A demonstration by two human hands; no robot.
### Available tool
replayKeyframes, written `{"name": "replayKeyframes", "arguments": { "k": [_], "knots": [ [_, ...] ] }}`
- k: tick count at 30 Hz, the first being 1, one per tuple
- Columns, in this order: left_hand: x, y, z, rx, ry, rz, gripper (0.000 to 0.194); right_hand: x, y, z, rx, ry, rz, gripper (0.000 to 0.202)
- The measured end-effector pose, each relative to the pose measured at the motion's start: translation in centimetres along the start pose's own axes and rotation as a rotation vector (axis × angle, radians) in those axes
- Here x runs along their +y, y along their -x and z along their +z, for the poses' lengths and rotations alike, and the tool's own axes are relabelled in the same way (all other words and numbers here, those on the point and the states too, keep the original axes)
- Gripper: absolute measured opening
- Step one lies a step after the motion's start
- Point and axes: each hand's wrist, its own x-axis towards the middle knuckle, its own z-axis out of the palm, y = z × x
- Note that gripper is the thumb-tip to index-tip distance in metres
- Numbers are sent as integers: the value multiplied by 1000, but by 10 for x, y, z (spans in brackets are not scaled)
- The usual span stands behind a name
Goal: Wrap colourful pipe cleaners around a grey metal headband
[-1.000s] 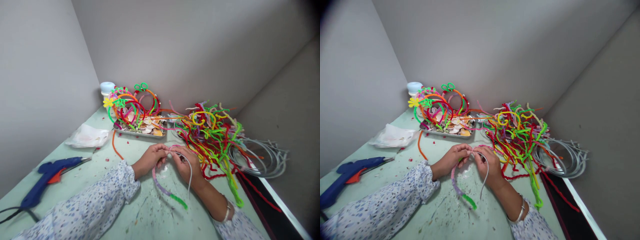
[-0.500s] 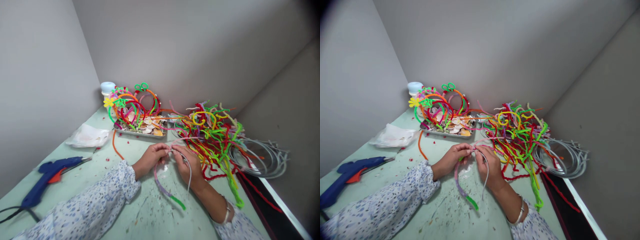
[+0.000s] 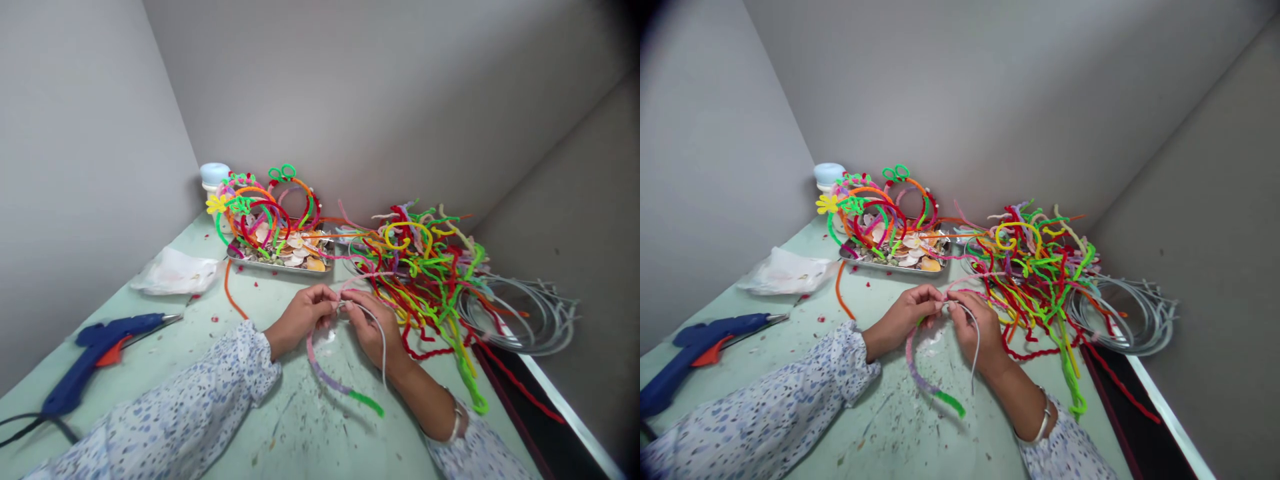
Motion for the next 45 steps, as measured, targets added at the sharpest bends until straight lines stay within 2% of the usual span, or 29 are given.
{"name": "replayKeyframes", "arguments": {
  "k": [11,22,34,45],
  "knots": [
    [2,0,1,0,28,-18,8,4,2,5,-25,-163,156,24],
    [6,2,4,39,10,-4,11,1,0,4,-1,-253,235,26],
    [4,1,4,20,61,-38,11,4,-1,2,-44,-288,149,23],
    [3,2,4,13,78,-36,10,3,-1,4,-32,-316,217,24]
  ]
}}
